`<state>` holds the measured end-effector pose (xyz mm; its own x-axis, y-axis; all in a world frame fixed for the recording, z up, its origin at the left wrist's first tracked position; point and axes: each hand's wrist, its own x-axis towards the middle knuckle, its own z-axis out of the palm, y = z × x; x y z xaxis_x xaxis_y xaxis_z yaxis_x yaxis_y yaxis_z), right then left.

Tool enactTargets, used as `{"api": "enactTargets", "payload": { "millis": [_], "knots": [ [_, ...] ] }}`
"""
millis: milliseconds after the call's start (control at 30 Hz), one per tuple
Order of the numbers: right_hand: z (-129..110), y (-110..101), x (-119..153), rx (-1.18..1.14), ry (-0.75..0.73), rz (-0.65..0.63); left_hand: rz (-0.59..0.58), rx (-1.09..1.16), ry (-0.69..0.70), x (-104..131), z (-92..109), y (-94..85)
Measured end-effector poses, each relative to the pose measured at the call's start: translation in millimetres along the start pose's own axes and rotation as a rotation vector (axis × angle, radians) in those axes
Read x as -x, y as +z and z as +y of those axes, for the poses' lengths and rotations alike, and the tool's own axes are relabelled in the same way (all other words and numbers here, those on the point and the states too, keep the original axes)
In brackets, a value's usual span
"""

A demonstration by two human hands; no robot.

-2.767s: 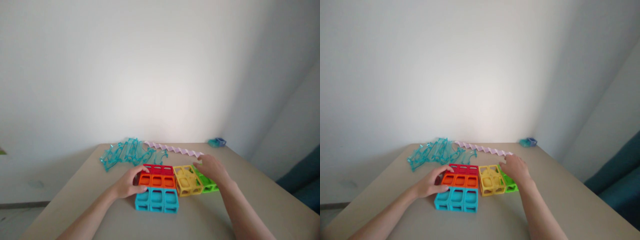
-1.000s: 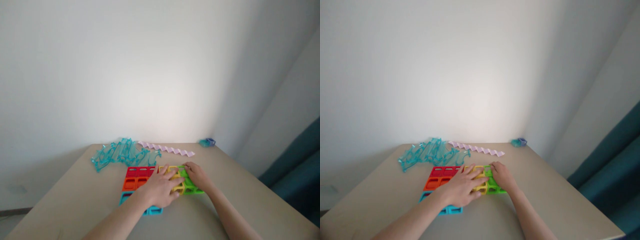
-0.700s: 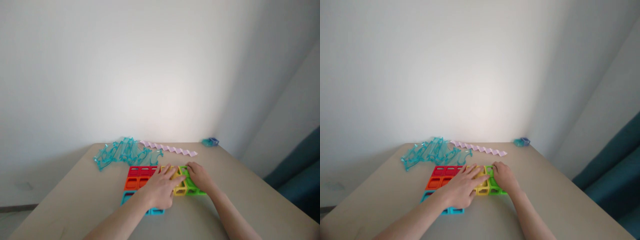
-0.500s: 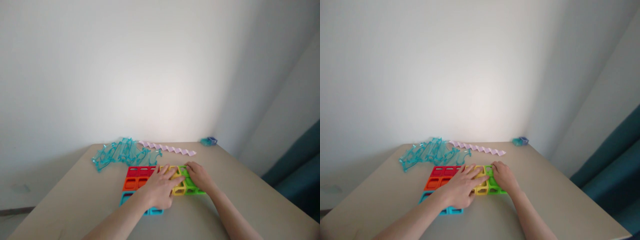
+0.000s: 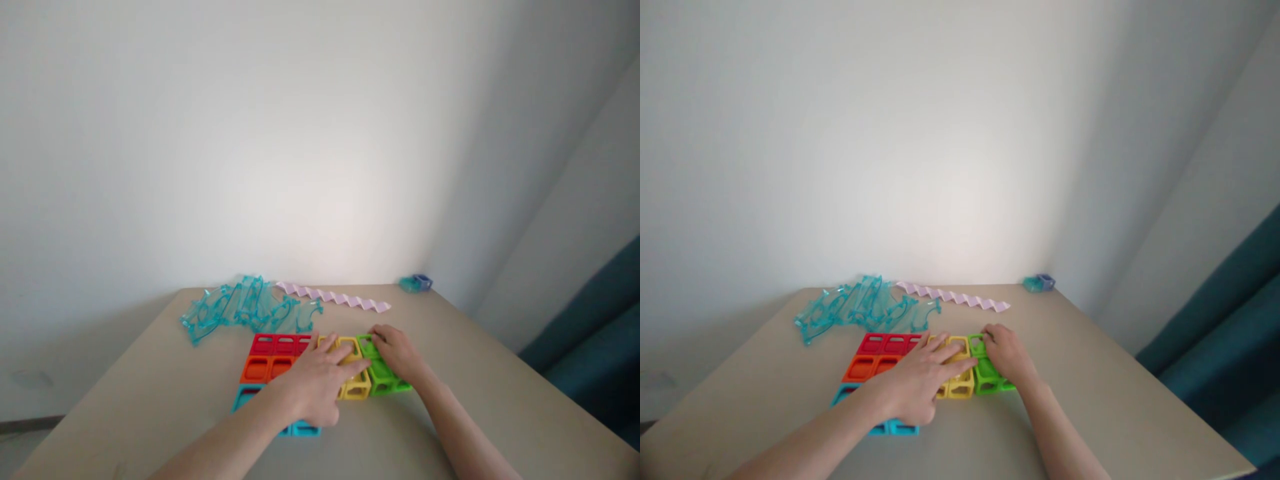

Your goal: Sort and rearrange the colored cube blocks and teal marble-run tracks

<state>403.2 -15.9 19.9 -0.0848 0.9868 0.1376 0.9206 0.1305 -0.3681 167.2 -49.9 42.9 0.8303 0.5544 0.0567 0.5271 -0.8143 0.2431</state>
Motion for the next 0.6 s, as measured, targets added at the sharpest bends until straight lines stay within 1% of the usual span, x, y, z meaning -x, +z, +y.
{"api": "enactTargets", "payload": {
  "millis": [100,200,300,367,500,600],
  "knots": [
    [1,-1,0,0.018,0.021,0.016,-0.016,0.01,0.071,8,3,-3.4],
    [3,-2,1,0.033,0.026,0.033,-0.046,0.054,0.219,21,8,-9.8],
    [2,-3,4,0.026,-0.043,0.025,-0.1,0.174,0.37,32,12,-17.3],
    [-1,-3,5,0.019,-0.092,0.017,-0.136,0.283,0.436,36,13,-20.5],
    [-11,-1,8,-0.01,-0.119,0.026,-0.167,0.49,0.545,37,11,-17.0],
    [-27,4,10,-0.062,-0.119,0.046,-0.231,0.636,0.611,33,8,-11.0]
  ]
}}
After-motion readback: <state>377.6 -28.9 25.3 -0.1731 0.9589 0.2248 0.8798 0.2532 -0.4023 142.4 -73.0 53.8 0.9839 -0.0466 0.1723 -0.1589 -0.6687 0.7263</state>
